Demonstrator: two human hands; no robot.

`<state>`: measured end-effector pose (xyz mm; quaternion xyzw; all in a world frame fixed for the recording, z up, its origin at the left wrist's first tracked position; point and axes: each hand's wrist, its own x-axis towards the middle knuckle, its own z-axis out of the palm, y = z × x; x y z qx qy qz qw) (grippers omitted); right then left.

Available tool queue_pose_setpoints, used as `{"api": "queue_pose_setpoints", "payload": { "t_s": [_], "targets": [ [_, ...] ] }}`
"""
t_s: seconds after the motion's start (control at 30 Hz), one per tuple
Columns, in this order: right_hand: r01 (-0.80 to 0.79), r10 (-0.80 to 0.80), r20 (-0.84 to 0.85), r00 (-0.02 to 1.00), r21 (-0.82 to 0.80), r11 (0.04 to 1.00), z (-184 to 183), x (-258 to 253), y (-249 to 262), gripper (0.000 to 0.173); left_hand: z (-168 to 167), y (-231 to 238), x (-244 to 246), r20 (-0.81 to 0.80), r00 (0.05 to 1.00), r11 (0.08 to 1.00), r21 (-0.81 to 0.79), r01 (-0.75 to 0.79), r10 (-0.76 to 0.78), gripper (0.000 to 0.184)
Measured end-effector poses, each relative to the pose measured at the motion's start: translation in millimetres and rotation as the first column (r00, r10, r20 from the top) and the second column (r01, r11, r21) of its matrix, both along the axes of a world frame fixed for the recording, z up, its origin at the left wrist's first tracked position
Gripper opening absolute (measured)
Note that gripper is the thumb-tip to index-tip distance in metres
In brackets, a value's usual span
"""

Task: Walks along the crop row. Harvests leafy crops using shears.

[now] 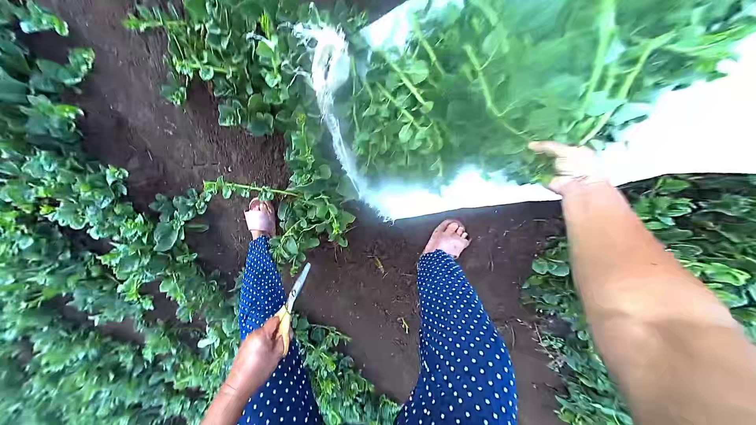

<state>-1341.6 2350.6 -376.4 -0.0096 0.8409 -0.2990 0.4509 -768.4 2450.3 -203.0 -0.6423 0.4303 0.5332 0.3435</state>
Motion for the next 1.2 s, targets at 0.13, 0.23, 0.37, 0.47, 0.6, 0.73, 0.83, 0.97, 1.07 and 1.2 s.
{"api": "queue_pose_setpoints", "payload": {
  "t_s": [0.13,0.23,0.37,0.47,0.6,0.73,0.83,0.97,1.07,1.2],
  "targets": [
    [-0.018,0.031,-0.063,0.998,0.195,0.981,20.7,-4.5,-1.9,0.053,-35.1,-62.7,55.6,0.088,0.995,0.988,-0.149,-0.036,0.05,0.045],
    [0.013,0.047,-0.17,0.984,0.336,0.942,35.3,-11.4,12.1,0.058,-87.4,-124.4,112.2,0.169,0.972,0.954,-0.278,-0.112,0.163,0.059],
    [0.067,0.033,-0.352,0.935,0.268,0.961,72.5,34.3,61.6,0.074,-179.2,-192.0,179.0,0.209,0.927,0.887,-0.414,-0.205,0.312,0.071],
    [-0.095,0.164,-0.304,0.939,0.229,0.969,86.8,120.7,92.1,0.054,-230.3,-236.0,192.4,0.14,0.893,0.823,-0.47,-0.319,0.427,0.076],
    [-0.163,0.156,0.058,0.986,0.173,0.971,66.5,275.4,109.6,0.039,-287.3,-262.3,200.1,0.045,0.884,0.802,-0.444,-0.399,0.465,0.076],
    [-0.251,0.18,0.383,0.906,0.143,0.957,32.7,411.5,74.5,0.034,-309.8,-241.6,213.8,0.015,0.846,0.774,-0.412,-0.48,0.533,0.048],
    [-0.287,0.168,0.573,0.802,0.124,0.95,14.0,478.1,33.7,0.032,-260.0,-208.9,200.3,-0.068,0.875,0.769,-0.447,-0.457,0.48,0.039],
    [-0.321,0.061,0.719,0.692,0.231,0.918,-9.3,516.9,9.0,0.038,-153.8,-128.6,150.2,-0.228,0.89,0.739,-0.496,-0.455,0.395,0.039],
    [-0.398,0.03,0.822,0.569,0.243,0.885,-6.9,514.8,6.7,0.042,-114.1,-59.0,100.6,-0.352,0.888,0.651,-0.605,-0.458,0.298,0.026],
    [-0.324,-0.071,0.834,0.548,0.29,0.901,6.9,498.0,22.7,0.03,-93.8,-11.7,47.2,-0.412,0.887,0.605,-0.658,-0.447,0.207,0.016]
  ]
}}
